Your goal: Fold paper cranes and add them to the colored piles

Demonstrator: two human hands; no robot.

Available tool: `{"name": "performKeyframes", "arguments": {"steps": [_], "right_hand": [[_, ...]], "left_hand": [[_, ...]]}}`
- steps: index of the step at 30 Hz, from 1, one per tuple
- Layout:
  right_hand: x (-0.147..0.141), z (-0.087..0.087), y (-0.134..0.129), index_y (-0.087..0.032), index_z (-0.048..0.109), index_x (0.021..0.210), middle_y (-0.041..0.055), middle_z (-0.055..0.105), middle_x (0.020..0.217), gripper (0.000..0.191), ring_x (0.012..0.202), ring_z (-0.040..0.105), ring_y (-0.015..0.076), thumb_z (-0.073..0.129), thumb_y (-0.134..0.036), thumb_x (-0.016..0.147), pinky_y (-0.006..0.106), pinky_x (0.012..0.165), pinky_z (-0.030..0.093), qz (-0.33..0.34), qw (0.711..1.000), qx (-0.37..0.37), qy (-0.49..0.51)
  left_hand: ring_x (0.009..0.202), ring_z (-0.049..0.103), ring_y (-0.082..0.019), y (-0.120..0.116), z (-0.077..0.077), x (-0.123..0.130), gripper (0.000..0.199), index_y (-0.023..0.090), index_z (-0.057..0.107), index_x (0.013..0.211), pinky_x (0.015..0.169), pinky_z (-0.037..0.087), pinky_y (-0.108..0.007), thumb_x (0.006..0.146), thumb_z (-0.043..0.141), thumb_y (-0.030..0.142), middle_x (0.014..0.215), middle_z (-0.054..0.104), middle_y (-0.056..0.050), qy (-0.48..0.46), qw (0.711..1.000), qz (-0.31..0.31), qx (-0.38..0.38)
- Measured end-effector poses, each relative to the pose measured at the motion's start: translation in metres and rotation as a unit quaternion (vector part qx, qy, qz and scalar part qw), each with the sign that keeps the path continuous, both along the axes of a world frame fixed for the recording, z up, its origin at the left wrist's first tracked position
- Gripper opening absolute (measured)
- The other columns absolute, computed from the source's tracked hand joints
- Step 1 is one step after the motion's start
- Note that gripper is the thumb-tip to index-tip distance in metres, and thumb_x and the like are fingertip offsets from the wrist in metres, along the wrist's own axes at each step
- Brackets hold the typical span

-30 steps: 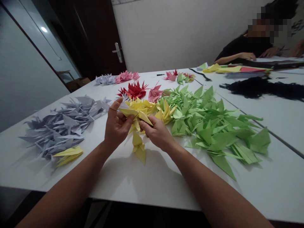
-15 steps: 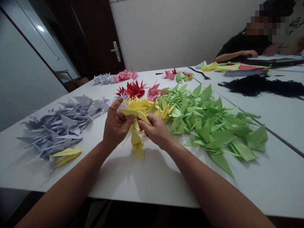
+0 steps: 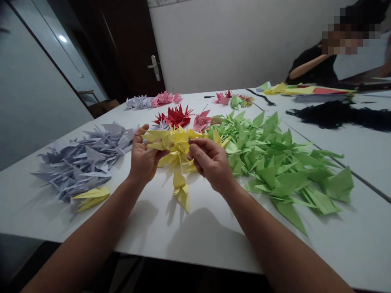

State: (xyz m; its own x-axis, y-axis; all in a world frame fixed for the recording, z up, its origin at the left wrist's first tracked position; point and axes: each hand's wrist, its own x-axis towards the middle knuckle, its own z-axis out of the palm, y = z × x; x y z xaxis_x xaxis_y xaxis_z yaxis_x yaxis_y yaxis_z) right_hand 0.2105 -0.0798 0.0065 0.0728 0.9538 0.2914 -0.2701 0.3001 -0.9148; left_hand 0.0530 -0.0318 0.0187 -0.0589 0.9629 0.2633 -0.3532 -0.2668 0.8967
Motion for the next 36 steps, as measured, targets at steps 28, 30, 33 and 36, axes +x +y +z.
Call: {"name": "performKeyframes", "arguments": {"steps": [28,30,33,36], "right_hand": [[-0.008,-0.030,0.008,-0.016,0.063,0.101,0.0045,0.065,0.082,0.031,0.069,0.056,0.0135,0.064,-0.039,0.080,0.028,0.062,0.046,-0.027,0.979,0.084,-0.184],[-0.009,-0.030,0.007,-0.016,0.064,0.100,0.0035,0.064,0.077,0.032,0.065,0.055,0.0127,0.064,-0.041,0.080,0.027,0.058,0.044,-0.031,0.979,0.075,-0.188],[-0.008,-0.029,0.008,-0.015,0.065,0.097,0.0012,0.061,0.070,0.032,0.058,0.050,0.0107,0.063,-0.042,0.079,0.025,0.051,0.041,-0.037,0.980,0.064,-0.185],[-0.009,-0.027,0.008,-0.016,0.065,0.096,0.0005,0.060,0.068,0.033,0.055,0.048,0.0100,0.063,-0.043,0.078,0.024,0.050,0.039,-0.035,0.983,0.061,-0.169]], "left_hand": [[0.066,0.064,-0.009,-0.009,-0.005,0.011,0.044,0.021,0.048,0.106,0.063,0.052,-0.022,0.068,0.068,0.015,0.082,0.066,0.003,-0.054,0.983,-0.146,-0.097],[0.067,0.064,-0.008,-0.007,-0.003,0.009,0.042,0.021,0.049,0.103,0.061,0.050,-0.019,0.067,0.069,0.012,0.084,0.066,0.003,-0.066,0.981,-0.145,-0.111],[0.069,0.064,-0.007,-0.007,-0.002,0.008,0.041,0.021,0.051,0.099,0.061,0.049,-0.018,0.065,0.071,0.010,0.086,0.066,0.003,-0.075,0.979,-0.155,-0.113],[0.071,0.064,-0.008,-0.007,-0.004,0.008,0.038,0.019,0.054,0.097,0.065,0.050,-0.020,0.065,0.071,0.010,0.087,0.067,0.001,-0.069,0.976,-0.175,-0.109]]}}
